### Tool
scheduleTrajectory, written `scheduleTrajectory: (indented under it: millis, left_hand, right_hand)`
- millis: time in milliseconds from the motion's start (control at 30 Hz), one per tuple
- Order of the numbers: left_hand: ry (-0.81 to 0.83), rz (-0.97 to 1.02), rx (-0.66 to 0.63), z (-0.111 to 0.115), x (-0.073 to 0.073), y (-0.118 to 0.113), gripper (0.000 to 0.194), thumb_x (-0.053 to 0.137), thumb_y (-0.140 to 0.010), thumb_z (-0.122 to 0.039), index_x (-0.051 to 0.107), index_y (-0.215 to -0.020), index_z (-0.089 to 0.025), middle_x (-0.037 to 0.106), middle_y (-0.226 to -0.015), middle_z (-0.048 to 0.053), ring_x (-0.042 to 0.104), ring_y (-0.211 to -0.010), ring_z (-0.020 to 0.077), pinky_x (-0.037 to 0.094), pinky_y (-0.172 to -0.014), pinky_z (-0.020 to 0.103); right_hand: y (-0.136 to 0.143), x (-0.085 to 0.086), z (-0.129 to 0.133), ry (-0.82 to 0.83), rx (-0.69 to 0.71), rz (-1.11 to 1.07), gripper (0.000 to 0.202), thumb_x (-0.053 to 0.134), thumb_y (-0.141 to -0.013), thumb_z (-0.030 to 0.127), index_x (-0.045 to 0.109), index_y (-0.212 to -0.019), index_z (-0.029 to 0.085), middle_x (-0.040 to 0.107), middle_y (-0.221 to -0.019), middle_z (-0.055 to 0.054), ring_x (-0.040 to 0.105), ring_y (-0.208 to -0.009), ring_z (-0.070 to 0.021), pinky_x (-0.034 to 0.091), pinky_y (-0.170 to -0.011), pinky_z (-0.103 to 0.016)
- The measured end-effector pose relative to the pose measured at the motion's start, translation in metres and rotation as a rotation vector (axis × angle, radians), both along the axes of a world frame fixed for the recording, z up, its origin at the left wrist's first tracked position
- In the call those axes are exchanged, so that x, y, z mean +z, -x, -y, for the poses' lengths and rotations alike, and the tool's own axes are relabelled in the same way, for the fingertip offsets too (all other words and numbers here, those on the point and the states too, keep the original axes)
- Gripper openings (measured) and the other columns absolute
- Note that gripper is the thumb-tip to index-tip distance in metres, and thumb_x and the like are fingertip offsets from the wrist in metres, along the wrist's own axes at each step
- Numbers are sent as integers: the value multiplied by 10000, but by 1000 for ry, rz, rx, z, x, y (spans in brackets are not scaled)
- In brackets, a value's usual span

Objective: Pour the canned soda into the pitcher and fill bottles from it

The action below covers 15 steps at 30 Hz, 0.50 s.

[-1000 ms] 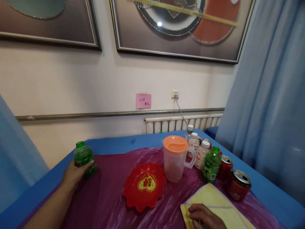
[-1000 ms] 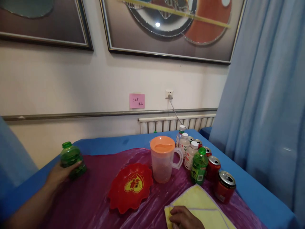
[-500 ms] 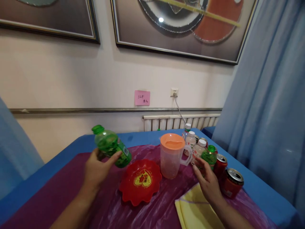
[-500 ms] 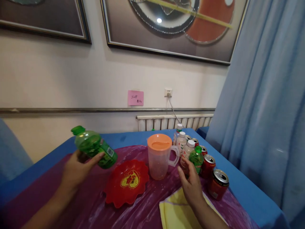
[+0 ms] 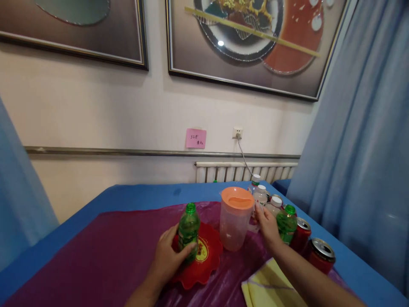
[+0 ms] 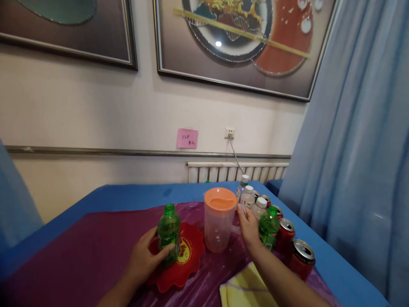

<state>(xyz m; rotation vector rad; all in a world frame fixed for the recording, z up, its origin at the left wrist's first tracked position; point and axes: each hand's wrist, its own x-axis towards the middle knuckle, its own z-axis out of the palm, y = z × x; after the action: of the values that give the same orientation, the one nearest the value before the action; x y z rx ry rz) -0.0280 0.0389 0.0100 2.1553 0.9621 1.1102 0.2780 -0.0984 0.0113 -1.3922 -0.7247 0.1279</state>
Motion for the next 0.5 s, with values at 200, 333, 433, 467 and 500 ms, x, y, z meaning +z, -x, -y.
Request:
scheduleTrajectory:
  millis: [200, 333, 433, 467, 500]
  left_hand:
    - [-63, 2, -12, -2, -12, 2, 631, 803, -666, -542, 708, -1224, -262, 773, -1187, 109, 708, -1084, 357, 551, -988, 506]
    - [-79, -17, -35, -2, -15, 2, 635, 807, -678, -557, 708, -1234, -265, 770, -1190, 117, 701, -1094, 359, 544, -994, 509]
    - [-90, -35, -41, -2, -19, 4, 635, 805, -689, -562, 708, -1239, -262, 761, -1215, 124, 686, -1125, 368, 534, -1006, 520]
    - [-94, -39, -41, -3, -21, 4, 636, 804, -692, -559, 706, -1247, -263, 757, -1227, 125, 681, -1136, 370, 530, -1012, 524]
    - [-99, -42, -42, -3, -24, 4, 639, 805, -694, -555, 702, -1256, -268, 753, -1235, 124, 677, -1143, 371, 524, -1020, 527]
  right_hand:
    - [-15, 46, -9, 59, 47, -14, 623, 642, -757, 793, 451, -555, 236, 431, -491, 59, 404, -491, -126, 335, -498, -264]
    - [-26, 99, -9, 94, 77, 198, 618, 630, -772, 780, 454, -549, 232, 392, -502, 64, 370, -513, -120, 312, -519, -266]
    - [-26, 137, -11, 108, 145, 304, 590, 619, -779, 760, 450, -569, 236, 362, -522, 67, 348, -520, -118, 287, -516, -268]
    - [-25, 148, -13, 110, 157, 344, 580, 618, -782, 748, 438, -568, 239, 343, -525, 70, 330, -517, -114, 271, -512, -267]
    - [-22, 158, -15, 108, 163, 389, 574, 621, -783, 731, 415, -561, 244, 318, -526, 72, 308, -515, -109, 250, -507, -266]
